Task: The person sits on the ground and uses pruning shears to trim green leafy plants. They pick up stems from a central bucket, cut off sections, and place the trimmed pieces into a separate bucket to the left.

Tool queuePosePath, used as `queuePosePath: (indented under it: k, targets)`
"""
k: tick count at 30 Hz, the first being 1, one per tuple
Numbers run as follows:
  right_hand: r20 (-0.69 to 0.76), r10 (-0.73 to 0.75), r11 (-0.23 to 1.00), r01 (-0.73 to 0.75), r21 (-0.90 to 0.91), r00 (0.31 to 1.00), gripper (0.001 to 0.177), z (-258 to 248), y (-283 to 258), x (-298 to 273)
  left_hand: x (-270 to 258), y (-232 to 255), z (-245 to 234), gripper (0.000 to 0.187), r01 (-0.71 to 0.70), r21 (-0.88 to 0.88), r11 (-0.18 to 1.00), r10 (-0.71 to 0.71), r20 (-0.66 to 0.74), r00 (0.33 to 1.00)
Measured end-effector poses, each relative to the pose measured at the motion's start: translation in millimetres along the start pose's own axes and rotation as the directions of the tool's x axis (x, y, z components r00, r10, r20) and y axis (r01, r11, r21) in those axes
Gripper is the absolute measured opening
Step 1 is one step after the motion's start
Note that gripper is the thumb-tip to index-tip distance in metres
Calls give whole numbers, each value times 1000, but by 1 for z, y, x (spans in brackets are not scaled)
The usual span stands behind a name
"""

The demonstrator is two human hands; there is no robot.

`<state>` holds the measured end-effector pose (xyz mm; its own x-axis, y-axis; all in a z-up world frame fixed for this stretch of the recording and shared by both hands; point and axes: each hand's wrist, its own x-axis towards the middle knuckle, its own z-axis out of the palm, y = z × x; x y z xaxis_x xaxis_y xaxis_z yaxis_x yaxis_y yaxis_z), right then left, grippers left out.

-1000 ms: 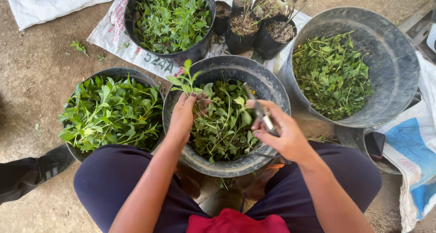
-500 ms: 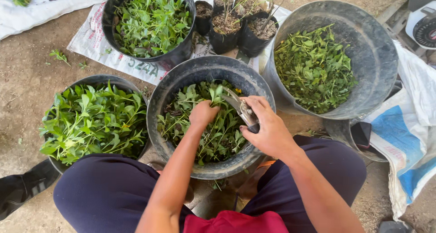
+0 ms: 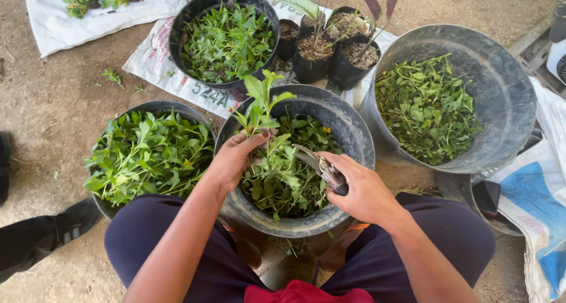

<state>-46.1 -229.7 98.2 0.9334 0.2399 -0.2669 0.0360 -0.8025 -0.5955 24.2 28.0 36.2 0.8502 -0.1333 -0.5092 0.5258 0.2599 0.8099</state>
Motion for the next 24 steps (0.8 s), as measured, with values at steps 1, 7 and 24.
queuePosePath:
  k: [1,7,24]
  targets:
    - [5,-4,1000,4,-2,1000,71,2,-2,0,-4,0,3,37,-1,-4,1000,1,-5,1000]
    - [67,-20,985,31,-168,998,66,23,-11,4,14,-28,2,37,-18,-147,989,13,-37,999]
    - [87,31,962,-7,-273,996,67,40,-13,16,25,-43,9,20,-240,-31,970,238,-48,970]
